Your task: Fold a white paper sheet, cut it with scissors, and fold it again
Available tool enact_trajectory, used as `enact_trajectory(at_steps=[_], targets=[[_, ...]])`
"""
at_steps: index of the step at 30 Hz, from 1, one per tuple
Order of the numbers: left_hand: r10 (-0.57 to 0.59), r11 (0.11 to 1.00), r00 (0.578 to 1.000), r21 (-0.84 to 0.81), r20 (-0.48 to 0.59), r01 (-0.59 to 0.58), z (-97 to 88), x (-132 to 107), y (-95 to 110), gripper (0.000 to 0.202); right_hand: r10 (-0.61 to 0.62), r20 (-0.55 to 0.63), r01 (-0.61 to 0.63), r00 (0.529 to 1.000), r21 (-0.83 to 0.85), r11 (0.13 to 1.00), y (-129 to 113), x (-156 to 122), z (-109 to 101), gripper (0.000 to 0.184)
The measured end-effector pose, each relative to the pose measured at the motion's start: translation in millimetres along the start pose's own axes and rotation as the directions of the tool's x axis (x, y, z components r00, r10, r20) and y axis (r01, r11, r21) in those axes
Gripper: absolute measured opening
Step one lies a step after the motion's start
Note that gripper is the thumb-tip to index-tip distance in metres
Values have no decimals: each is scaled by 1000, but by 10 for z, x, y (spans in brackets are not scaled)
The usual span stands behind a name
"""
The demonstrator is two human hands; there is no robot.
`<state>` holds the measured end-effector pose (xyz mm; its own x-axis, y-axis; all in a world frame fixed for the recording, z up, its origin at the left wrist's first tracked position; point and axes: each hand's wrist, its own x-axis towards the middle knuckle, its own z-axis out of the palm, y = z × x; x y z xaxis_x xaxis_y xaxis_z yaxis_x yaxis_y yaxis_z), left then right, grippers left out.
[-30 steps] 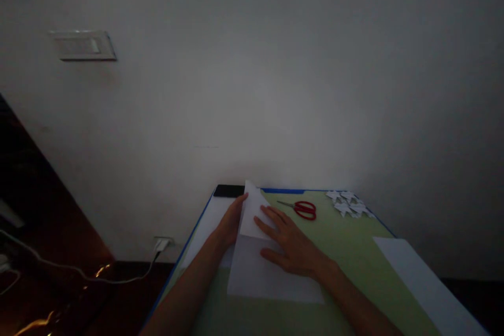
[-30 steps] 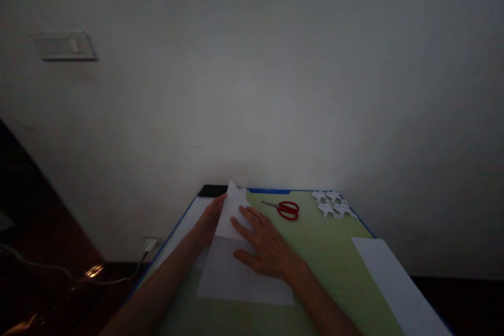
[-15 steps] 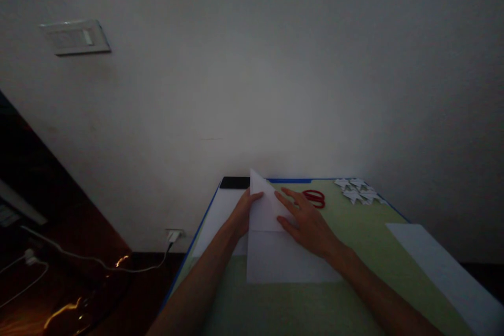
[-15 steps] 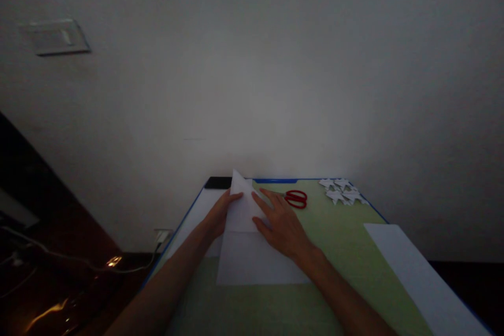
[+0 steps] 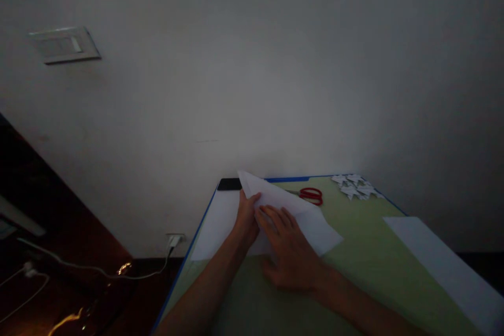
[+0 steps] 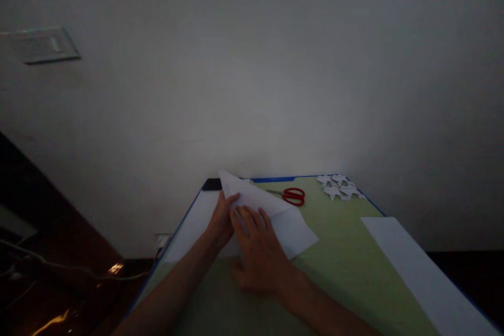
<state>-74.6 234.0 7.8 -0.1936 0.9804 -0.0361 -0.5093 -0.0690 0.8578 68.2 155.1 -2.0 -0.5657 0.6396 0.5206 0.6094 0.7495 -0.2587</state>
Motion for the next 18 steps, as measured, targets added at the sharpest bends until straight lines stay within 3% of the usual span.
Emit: enact_trajectory(at_steps=[3,11,18], targets=[[29,1000,1000,-8,-6,-29,48,-18,6,61,40,1,-40,999,-56,998,67,2,24,99],[142,987,990,-79,-2,-142,171,-100,175,60,26,-141,-42,990,-111,993,232,128,-92,74],[115,990,993,-83,20,-113,170,-113,148,61,23,-173,-53,985,-168,984,311,146,-180,64]])
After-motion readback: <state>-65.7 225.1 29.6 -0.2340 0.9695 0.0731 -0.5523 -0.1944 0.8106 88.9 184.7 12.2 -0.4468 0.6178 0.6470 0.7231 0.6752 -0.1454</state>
